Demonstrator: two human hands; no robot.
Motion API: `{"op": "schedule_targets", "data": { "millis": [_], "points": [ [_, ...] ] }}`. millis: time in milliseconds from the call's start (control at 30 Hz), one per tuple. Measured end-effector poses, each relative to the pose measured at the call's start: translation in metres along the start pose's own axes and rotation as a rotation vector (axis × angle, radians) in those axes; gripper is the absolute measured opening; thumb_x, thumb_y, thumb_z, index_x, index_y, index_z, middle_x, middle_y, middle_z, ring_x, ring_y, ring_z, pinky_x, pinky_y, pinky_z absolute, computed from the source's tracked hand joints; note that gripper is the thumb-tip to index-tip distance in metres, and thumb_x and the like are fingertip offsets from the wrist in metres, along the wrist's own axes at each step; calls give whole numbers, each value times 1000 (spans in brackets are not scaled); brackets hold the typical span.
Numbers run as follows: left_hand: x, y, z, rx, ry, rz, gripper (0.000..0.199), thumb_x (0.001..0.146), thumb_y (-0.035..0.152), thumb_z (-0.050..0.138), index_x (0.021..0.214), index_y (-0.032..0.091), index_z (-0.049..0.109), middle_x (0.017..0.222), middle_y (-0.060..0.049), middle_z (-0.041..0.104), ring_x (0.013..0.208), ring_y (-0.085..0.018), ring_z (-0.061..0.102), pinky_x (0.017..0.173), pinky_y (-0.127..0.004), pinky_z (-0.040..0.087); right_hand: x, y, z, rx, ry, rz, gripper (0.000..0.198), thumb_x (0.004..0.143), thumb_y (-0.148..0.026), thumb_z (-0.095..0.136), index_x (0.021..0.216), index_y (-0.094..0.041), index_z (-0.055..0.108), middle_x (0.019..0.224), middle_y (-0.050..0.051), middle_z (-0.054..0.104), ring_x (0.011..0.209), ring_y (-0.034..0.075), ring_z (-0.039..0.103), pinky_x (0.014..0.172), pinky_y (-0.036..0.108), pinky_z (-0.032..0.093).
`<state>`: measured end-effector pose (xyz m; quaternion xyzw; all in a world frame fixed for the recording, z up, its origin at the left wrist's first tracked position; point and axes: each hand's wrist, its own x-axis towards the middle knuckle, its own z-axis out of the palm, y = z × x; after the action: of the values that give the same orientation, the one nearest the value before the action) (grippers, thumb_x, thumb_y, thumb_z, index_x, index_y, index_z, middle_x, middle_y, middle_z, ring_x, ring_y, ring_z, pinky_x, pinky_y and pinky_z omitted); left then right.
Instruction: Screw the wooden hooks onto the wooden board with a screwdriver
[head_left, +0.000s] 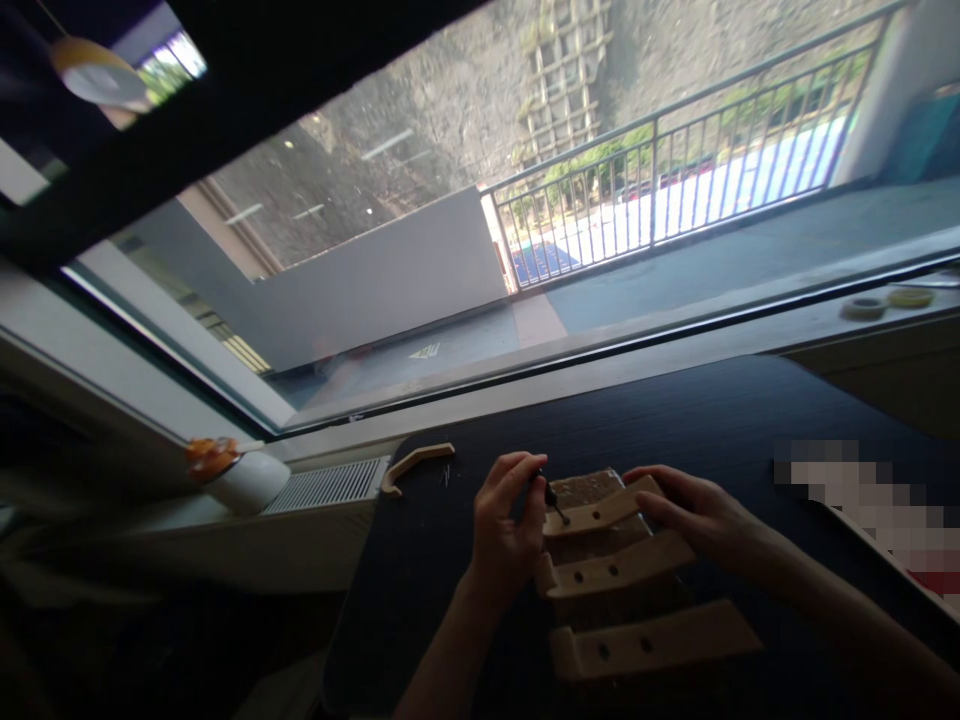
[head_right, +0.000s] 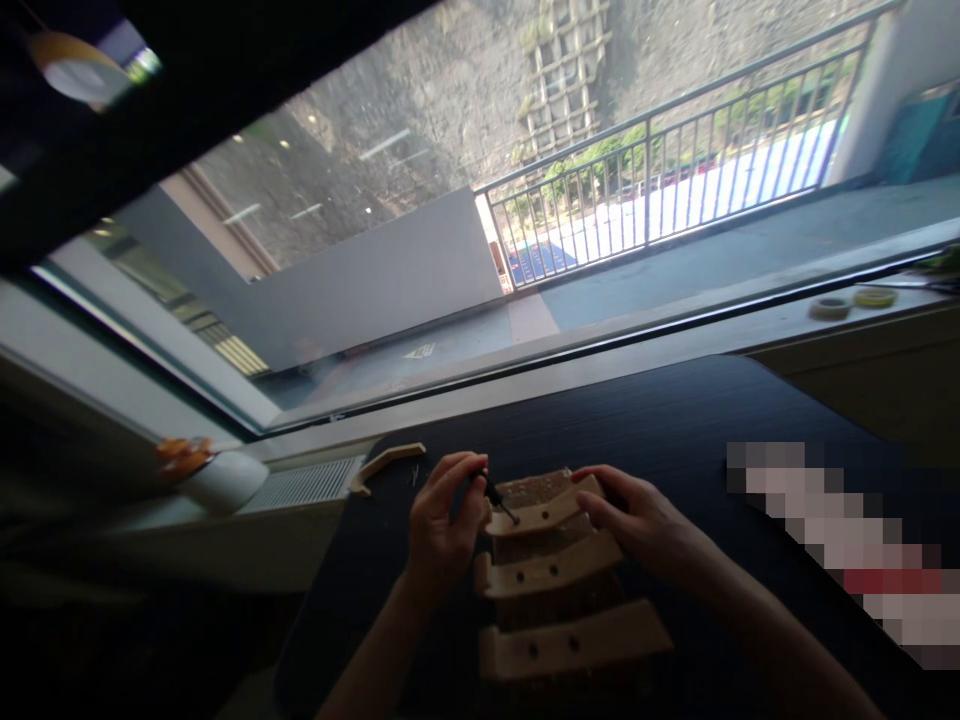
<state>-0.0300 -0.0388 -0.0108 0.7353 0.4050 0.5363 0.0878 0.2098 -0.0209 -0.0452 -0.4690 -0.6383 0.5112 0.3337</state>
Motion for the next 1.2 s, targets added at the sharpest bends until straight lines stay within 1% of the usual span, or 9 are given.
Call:
{"op": "schedule_targets", "data": {
  "millis": [100, 200, 267, 400, 567, 733, 900, 1033, 1200],
  "points": [
    [1, 2, -3, -37, -77, -16, 27, 89, 12, 52, 111, 19, 66, 100, -8, 68, 91, -17, 66, 81, -29, 55, 0, 3, -4, -97, 24, 9, 51, 85, -59, 53, 117, -19, 62, 92, 5, 71, 81, 23, 66, 66, 30, 53],
    [0, 1, -2, -86, -95, -91, 28, 88, 15, 57, 114, 21, 64, 98, -6, 71, 87, -17, 67, 79, -29, 55, 0, -9, -11, -338, 232, -24, 61, 83, -60, 55, 128, -20, 56, 96, 8, 70, 81, 24, 66, 65, 33, 52],
    [-2, 0, -1, -138, -90, -183, 41, 87, 16, 59, 127, 22, 54, 98, -5, 72, 86, -16, 68, 77, -28, 55, 0, -30, -13, -430, 318, -146, 56, 87, -57, 51, 130, -22, 54, 104, 9, 68, 86, 24, 65, 70, 34, 52],
    [-5, -1, 1, -168, -99, -329, 58, 82, 17, 64, 136, 22, 43, 99, -4, 74, 91, -17, 69, 86, -31, 54, 4, -84, 3, -510, 158, -392, 41, 92, -50, 48, 119, -22, 62, 105, 9, 65, 82, 20, 63, 68, 32, 50],
    [-3, -1, 0, -158, -129, -364, 57, 78, 17, 65, 132, 17, 48, 93, -4, 75, 89, -19, 69, 86, -32, 54, 19, -120, 32, -697, 44, -434, 37, 89, -48, 54, 112, -22, 68, 93, 6, 65, 73, 17, 60, 62, 29, 43],
    [-7, -9, -9, -186, -160, -394, 55, 79, 22, 68, 131, 18, 52, 107, -6, 72, 99, -20, 67, 92, -34, 52, 31, -117, 42, -667, -83, -457, 24, 92, -34, 52, 93, -20, 72, 84, 4, 64, 70, 15, 58, 61, 26, 39],
    [-18, -20, -22, -164, -207, -451, 50, 79, 29, 71, 127, 19, 57, 116, -7, 67, 108, -22, 62, 100, -38, 47, 35, -104, 50, -604, -113, -452, 21, 88, -33, 56, 93, -19, 71, 82, 4, 64, 68, 15, 58, 59, 26, 41],
    [-27, -26, -29, -205, -289, -518, 54, 78, 29, 72, 129, 20, 56, 128, -8, 62, 120, -23, 56, 108, -39, 41, 34, -110, 38, -394, 52, -480, 21, 83, -34, 58, 97, -20, 66, 99, 6, 67, 81, 18, 64, 72, 30, 50],
    [-41, -40, -30, -131, -399, -563, 62, 75, 31, 75, 132, 20, 55, 140, -10, 53, 132, -27, 46, 115, -43, 32, 26, -98, -17, -319, 295, -374, 25, 80, -41, 56, 98, -23, 59, 90, 5, 71, 82, 23, 67, 71, 33, 53]
  ]
}}
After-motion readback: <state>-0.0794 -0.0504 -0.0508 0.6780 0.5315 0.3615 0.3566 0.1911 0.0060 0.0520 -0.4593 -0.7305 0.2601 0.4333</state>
